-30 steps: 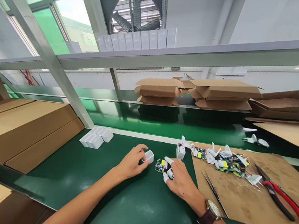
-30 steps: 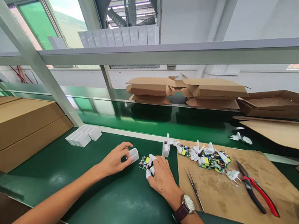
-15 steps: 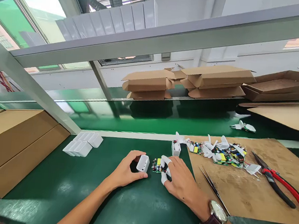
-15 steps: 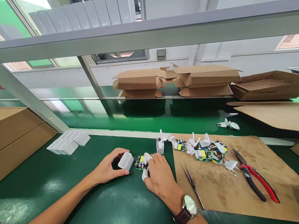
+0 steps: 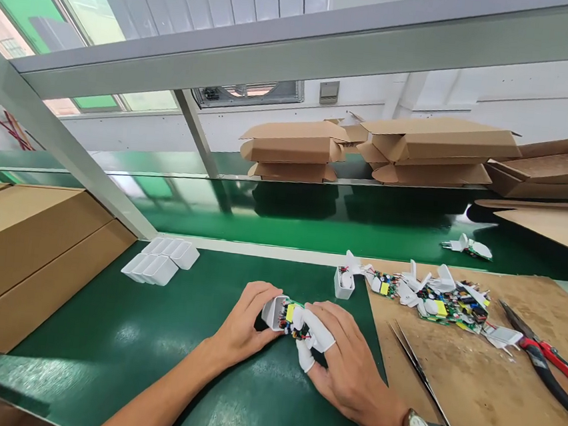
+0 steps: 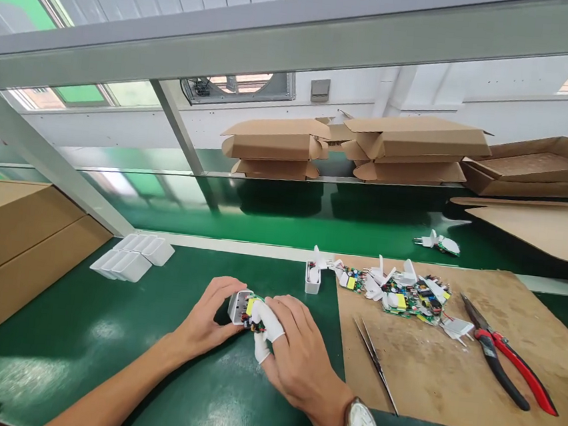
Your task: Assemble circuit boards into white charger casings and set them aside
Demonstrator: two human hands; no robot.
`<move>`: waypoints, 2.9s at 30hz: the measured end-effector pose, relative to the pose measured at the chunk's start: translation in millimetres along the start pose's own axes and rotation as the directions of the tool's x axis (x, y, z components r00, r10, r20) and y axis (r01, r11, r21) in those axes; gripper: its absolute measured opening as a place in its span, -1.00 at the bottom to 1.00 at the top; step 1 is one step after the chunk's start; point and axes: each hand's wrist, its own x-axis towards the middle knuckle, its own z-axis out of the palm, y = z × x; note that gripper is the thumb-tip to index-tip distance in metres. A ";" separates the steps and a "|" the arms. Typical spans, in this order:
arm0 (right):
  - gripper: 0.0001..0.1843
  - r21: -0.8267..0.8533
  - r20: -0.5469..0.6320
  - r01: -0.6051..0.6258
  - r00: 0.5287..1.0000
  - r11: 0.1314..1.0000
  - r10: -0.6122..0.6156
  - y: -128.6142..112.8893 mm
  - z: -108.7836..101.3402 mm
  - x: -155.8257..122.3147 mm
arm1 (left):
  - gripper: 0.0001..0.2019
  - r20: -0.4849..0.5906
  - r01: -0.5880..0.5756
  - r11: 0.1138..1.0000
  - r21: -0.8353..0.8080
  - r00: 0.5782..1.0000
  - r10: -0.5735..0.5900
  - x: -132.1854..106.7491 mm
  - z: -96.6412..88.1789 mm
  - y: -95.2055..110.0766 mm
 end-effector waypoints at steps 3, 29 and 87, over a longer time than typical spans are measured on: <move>-0.46 -0.014 0.011 0.001 1.000 1.000 -0.001 0.1 -1.0 1.4 | -0.43 0.005 -0.010 1.000 0.011 1.000 0.010 -1.4 0.2 0.0; -0.41 -0.023 0.069 -0.022 0.997 1.000 0.024 -3.4 -0.2 4.9 | -0.41 0.033 -0.030 0.999 0.026 0.999 0.029 0.7 1.1 4.9; -0.63 0.234 0.244 -0.213 0.957 0.949 0.155 12.9 20.9 -7.8 | -0.38 -0.026 -0.011 0.984 -0.178 1.000 0.007 2.1 4.8 22.2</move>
